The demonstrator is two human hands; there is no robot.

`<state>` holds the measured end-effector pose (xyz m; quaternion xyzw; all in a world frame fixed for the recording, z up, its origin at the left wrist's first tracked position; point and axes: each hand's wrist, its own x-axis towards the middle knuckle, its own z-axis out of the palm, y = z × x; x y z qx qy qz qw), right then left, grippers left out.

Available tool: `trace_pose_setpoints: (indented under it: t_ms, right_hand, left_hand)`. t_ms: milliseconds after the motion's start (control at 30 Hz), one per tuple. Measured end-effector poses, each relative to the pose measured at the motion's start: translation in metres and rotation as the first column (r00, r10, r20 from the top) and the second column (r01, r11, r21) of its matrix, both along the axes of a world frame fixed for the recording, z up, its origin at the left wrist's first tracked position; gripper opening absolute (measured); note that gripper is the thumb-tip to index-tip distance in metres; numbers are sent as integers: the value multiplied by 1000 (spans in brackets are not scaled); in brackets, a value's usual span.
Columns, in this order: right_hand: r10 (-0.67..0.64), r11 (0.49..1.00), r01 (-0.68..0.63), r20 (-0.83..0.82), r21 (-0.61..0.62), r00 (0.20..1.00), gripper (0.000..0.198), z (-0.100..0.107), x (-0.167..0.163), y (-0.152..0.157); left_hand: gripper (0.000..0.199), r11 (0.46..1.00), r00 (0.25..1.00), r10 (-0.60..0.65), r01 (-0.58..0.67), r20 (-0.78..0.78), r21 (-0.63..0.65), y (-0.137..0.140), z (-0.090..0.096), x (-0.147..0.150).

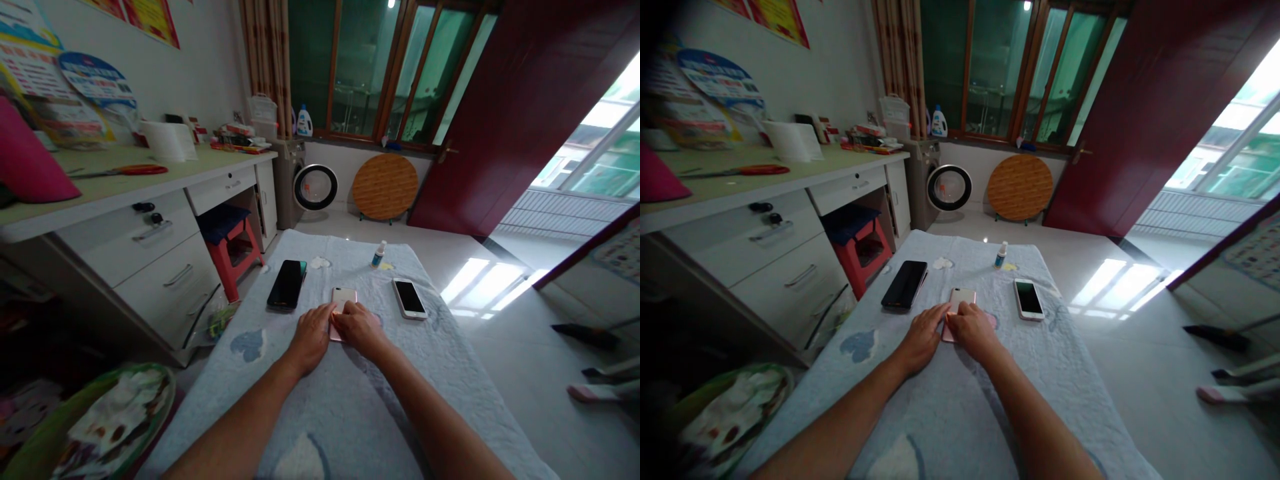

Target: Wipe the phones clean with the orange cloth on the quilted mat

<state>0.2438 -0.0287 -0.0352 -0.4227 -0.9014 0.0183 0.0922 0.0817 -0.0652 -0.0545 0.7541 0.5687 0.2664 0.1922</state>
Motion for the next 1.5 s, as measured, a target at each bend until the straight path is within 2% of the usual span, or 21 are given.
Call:
trace_pose_setpoints:
  t_ms: [133, 333, 467, 633, 800, 1033, 1133, 1300, 1400, 1500]
  right_hand:
    - [103, 994, -104, -38, -32, 994, 27, 2, 1, -6]
    - [211, 965, -222, -85, -140, 974, 24, 10, -4, -18]
    - [191, 970, -197, -51, -145, 980, 20, 12, -5, -23]
    - [164, 977, -157, 35, -147, 986, 26, 12, 6, -26]
    - [72, 975, -67, 17, -212, 997, 35, 15, 29, -31]
    - [44, 963, -47, -19, -266, 999, 34, 23, 47, -36]
    - [47, 968, -51, -25, -246, 999, 35, 25, 46, -37]
    - [85, 987, -94, -77, -129, 993, 33, 22, 29, -39]
    - [129, 985, -132, -31, -107, 991, 33, 17, 16, -35]
    - [106, 992, -103, 28, -73, 994, 34, 11, 7, -21]
  left_hand:
    - [60, 998, 998, 4, 0, 63, -57, 5, 0, -3]
    - [62, 998, 981, 0, 10, 193, -54, 8, -7, -8]
    - [60, 998, 987, 29, -21, 156, -58, 7, -2, -5]
    - [41, 1000, 1000, 9, -8, 2, -23, 4, 4, -1]
    - [48, 1000, 999, 13, -13, -40, -18, 4, 0, -1]
    - [53, 1000, 998, 3, -5, -59, -26, 8, -6, -3]
    - [52, 1000, 999, -8, 6, -52, -25, 8, -4, -3]
    - [58, 1000, 1000, 1, -1, -12, -31, 6, 0, -3]
    - [64, 1000, 1000, 13, -12, 6, -21, 6, -3, -3]
    - [66, 999, 999, 40, -39, 36, -17, 5, -6, -3]
